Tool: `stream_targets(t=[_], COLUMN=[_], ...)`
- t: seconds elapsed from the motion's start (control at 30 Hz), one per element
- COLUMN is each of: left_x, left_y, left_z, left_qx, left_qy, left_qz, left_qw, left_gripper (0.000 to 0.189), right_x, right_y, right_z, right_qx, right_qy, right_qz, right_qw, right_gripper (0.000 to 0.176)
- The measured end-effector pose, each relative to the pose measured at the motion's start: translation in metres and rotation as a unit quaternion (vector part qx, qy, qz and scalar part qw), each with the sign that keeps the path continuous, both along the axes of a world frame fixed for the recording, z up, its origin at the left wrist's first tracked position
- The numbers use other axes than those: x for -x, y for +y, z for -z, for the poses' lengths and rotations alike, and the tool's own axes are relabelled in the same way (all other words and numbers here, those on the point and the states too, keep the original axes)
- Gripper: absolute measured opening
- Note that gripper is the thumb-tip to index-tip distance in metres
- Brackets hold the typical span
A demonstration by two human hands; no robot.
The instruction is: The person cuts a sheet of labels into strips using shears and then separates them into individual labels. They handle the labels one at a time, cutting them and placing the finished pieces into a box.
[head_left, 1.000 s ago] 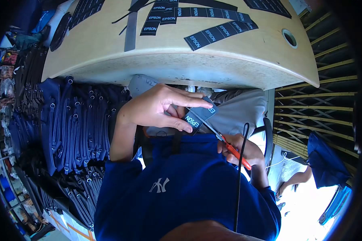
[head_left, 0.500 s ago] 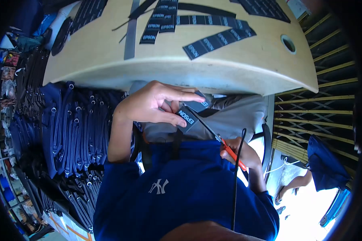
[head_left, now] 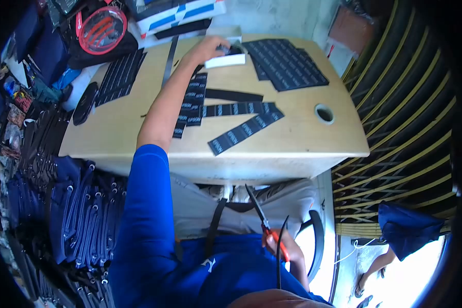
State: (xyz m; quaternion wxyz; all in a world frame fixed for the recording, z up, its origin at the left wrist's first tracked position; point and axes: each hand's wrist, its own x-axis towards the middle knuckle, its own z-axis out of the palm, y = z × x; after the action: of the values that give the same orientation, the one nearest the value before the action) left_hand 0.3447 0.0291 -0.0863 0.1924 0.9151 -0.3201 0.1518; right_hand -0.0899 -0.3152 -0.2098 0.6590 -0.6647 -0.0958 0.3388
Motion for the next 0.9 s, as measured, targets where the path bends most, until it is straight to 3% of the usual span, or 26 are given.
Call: stream_targets(t=[0.03, 0.1, 0.17, 0.23, 0.33, 0.4, 0.43, 0.47, 0.6, 0.77, 0.87, 0.9], left_x=[-0.010, 0.002, 0.026, 0.125, 0.214, 0.262, 0.277, 0.288, 0.298, 0.300, 0.319, 0.329], left_y=[0.008, 0.006, 0.009, -0.012, -0.026, -0.039, -0.047, -0.054, -0.062, -0.070, -0.081, -0.087], left_z=[0.003, 0.003, 0.001, -0.013, -0.001, 0.017, 0.024, 0.029, 0.042, 0.044, 0.046, 0.046], left_qx=[-0.038, 0.005, 0.052, 0.083, 0.083, 0.065, 0.086, 0.075, 0.071, 0.085, 0.165, 0.196], left_qy=[-0.015, -0.027, -0.068, -0.038, 0.077, 0.088, 0.107, 0.082, 0.057, 0.046, 0.071, 0.086], left_qz=[0.035, -0.040, -0.030, -0.036, 0.017, -0.033, -0.052, -0.064, -0.064, -0.025, -0.006, -0.006], left_qw=[0.999, 0.999, 0.996, 0.995, 0.993, 0.993, 0.989, 0.992, 0.994, 0.995, 0.984, 0.977], left_gripper=[0.024, 0.026, 0.029, 0.029, 0.030, 0.034, 0.038, 0.037, 0.030, 0.019, 0.016, 0.017], right_x=[0.004, 0.008, 0.010, 0.004, -0.013, -0.023, -0.028, -0.031, -0.034, -0.027, -0.029, -0.031], right_y=[-0.002, -0.009, -0.014, -0.014, -0.002, 0.007, 0.014, 0.021, 0.039, 0.051, 0.059, 0.066], right_z=[0.001, 0.004, 0.011, 0.021, 0.011, 0.008, 0.005, 0.001, -0.005, -0.006, 0.000, 0.002], right_qx=[0.005, -0.009, -0.026, -0.035, -0.038, -0.047, -0.050, -0.050, -0.049, -0.079, -0.084, -0.098], right_qy=[-0.014, 0.018, 0.011, 0.028, 0.029, 0.034, -0.026, -0.088, -0.128, -0.095, -0.159, -0.177], right_qz=[0.019, 0.031, 0.040, 0.038, 0.022, 0.015, 0.016, 0.017, 0.038, 0.081, 0.116, 0.186], right_qw=[1.000, 0.999, 0.999, 0.998, 0.999, 0.998, 0.998, 0.995, 0.990, 0.989, 0.977, 0.961], right_gripper=[0.044, 0.042, 0.041, 0.042, 0.050, 0.051, 0.051, 0.052, 0.050, 0.050, 0.047, 0.047])
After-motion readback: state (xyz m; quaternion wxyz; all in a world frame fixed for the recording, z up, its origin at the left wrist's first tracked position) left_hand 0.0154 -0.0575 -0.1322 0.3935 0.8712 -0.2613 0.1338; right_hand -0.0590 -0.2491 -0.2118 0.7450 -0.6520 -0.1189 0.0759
